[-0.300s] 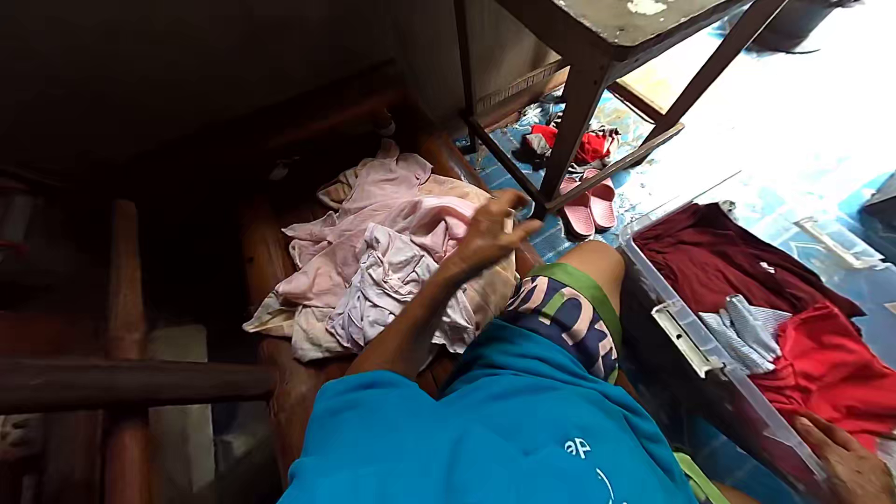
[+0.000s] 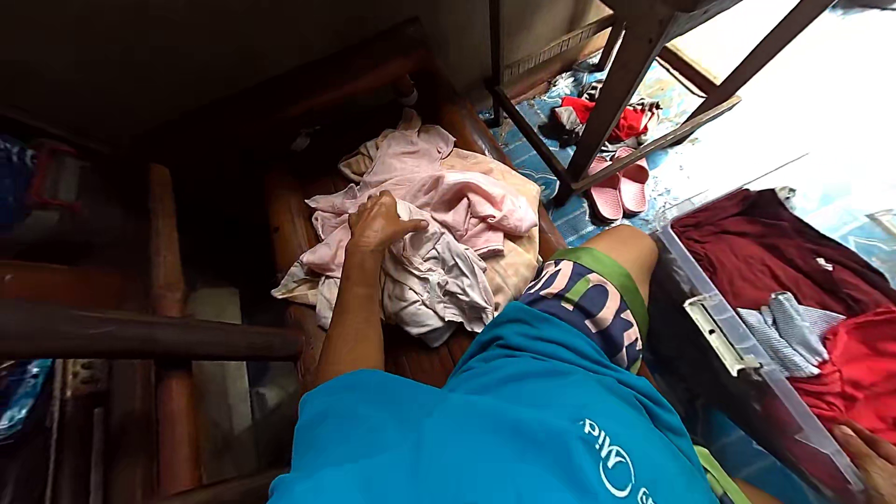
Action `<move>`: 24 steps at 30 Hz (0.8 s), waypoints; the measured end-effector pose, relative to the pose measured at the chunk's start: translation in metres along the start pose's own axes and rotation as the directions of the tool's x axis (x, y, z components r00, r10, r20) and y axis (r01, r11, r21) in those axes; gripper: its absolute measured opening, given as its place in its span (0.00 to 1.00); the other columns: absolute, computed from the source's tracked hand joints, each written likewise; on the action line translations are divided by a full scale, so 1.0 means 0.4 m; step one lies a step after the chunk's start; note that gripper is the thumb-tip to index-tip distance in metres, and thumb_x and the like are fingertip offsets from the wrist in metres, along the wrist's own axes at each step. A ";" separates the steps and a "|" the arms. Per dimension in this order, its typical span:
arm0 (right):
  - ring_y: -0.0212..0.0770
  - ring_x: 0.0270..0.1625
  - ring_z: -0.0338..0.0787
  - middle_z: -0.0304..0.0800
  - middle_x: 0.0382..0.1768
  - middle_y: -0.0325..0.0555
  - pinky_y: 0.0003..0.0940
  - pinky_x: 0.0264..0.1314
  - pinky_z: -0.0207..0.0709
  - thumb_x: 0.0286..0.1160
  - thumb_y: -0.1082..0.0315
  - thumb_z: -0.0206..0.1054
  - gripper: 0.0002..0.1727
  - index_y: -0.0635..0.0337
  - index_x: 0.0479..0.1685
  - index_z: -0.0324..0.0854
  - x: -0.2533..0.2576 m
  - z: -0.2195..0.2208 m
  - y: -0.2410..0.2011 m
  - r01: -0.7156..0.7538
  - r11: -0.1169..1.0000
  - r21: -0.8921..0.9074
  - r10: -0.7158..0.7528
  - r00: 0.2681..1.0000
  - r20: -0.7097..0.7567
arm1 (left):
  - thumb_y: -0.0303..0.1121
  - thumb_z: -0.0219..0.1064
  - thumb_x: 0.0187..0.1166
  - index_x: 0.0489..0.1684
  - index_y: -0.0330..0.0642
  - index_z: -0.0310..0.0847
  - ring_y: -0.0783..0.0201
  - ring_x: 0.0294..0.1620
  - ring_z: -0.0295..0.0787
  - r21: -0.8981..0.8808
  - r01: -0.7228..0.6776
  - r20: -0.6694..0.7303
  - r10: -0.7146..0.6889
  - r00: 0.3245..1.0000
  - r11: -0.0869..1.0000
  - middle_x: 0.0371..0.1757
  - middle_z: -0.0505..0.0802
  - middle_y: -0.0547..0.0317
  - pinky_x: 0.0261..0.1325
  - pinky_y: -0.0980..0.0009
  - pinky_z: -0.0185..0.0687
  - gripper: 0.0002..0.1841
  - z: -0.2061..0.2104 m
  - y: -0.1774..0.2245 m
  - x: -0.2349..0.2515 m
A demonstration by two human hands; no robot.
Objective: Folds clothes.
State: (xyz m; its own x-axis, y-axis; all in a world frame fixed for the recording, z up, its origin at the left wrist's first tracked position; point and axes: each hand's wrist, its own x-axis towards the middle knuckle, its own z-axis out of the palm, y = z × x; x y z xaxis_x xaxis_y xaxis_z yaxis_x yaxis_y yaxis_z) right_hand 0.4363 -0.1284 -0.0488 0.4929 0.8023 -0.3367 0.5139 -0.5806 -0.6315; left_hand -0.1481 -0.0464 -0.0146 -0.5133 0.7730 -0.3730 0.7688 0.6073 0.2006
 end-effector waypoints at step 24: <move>0.36 0.62 0.82 0.77 0.69 0.76 0.24 0.68 0.70 0.85 0.77 0.56 0.21 0.87 0.70 0.70 0.092 0.002 0.075 -0.113 0.992 0.061 0.116 0.992 -0.056 | 0.28 0.71 0.78 0.51 0.27 0.86 0.28 0.63 0.84 0.051 -0.145 -0.126 0.150 0.981 0.988 0.54 0.89 0.27 0.62 0.30 0.73 0.12 0.005 0.075 -0.100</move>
State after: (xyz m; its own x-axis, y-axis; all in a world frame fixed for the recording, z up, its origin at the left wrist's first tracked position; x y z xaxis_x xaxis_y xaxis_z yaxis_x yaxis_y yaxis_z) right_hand 0.4693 -0.1162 -0.0806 0.5881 0.7203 -0.3679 0.4112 -0.6579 -0.6309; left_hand -0.1038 -0.0596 0.0047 -0.4358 0.8724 -0.2213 0.8536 0.4786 0.2056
